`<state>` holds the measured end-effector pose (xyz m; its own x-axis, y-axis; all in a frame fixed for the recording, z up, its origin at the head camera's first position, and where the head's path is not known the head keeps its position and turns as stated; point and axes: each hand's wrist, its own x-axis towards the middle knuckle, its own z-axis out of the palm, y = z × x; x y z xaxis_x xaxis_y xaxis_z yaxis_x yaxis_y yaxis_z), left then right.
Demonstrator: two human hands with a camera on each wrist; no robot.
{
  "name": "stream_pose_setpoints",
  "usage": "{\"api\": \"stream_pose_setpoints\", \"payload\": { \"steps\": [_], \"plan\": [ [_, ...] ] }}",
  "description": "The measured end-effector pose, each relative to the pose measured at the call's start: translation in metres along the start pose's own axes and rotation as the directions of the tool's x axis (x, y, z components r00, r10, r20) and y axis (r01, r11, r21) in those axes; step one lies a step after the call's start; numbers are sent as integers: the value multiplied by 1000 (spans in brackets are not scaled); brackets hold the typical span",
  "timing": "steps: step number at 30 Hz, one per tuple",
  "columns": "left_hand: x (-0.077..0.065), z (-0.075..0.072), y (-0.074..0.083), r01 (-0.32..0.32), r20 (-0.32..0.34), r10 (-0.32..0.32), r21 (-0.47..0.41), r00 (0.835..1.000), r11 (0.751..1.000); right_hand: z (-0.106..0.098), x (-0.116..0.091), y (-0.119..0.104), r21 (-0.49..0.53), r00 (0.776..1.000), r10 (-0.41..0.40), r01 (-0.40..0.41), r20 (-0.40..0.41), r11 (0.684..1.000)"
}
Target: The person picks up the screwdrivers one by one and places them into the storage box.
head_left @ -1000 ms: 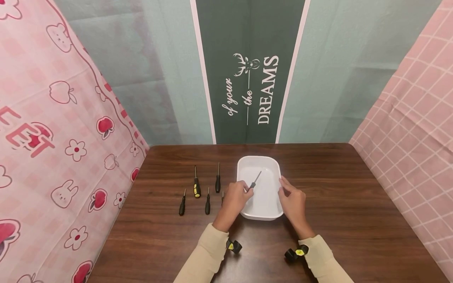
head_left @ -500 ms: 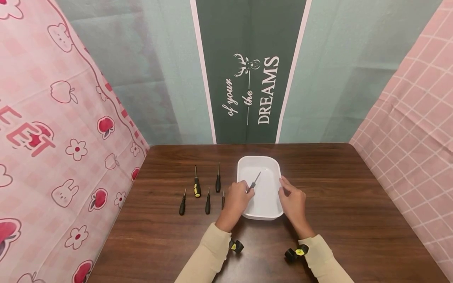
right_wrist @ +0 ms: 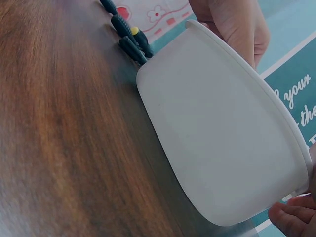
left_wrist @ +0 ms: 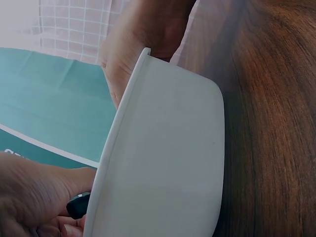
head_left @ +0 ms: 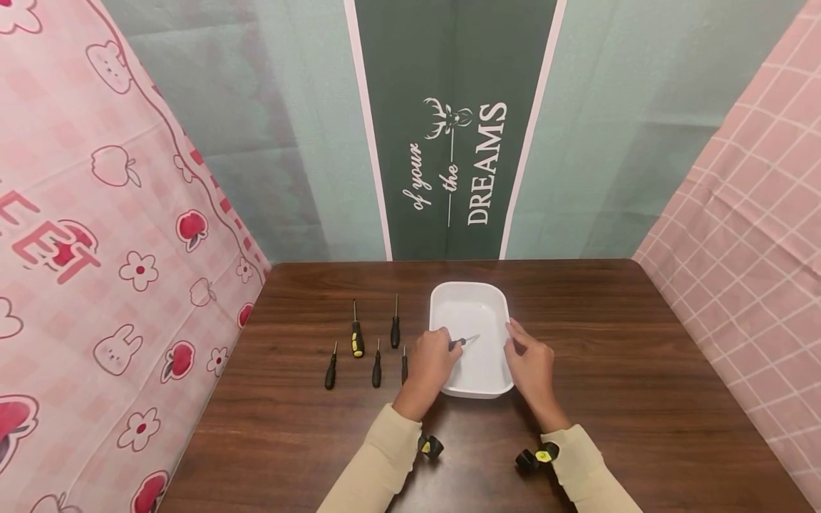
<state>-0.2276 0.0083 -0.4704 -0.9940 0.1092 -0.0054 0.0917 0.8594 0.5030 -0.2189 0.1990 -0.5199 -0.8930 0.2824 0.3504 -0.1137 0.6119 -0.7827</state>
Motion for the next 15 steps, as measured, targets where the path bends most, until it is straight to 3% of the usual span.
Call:
{"api": "stream_pose_setpoints", "payload": {
  "steps": [15],
  "plan": [
    [-2, 8, -1, -71, -24, 74, 99, 997, 993, 4, -4, 3, 15, 1000, 4, -4, -1, 1000]
  ]
}}
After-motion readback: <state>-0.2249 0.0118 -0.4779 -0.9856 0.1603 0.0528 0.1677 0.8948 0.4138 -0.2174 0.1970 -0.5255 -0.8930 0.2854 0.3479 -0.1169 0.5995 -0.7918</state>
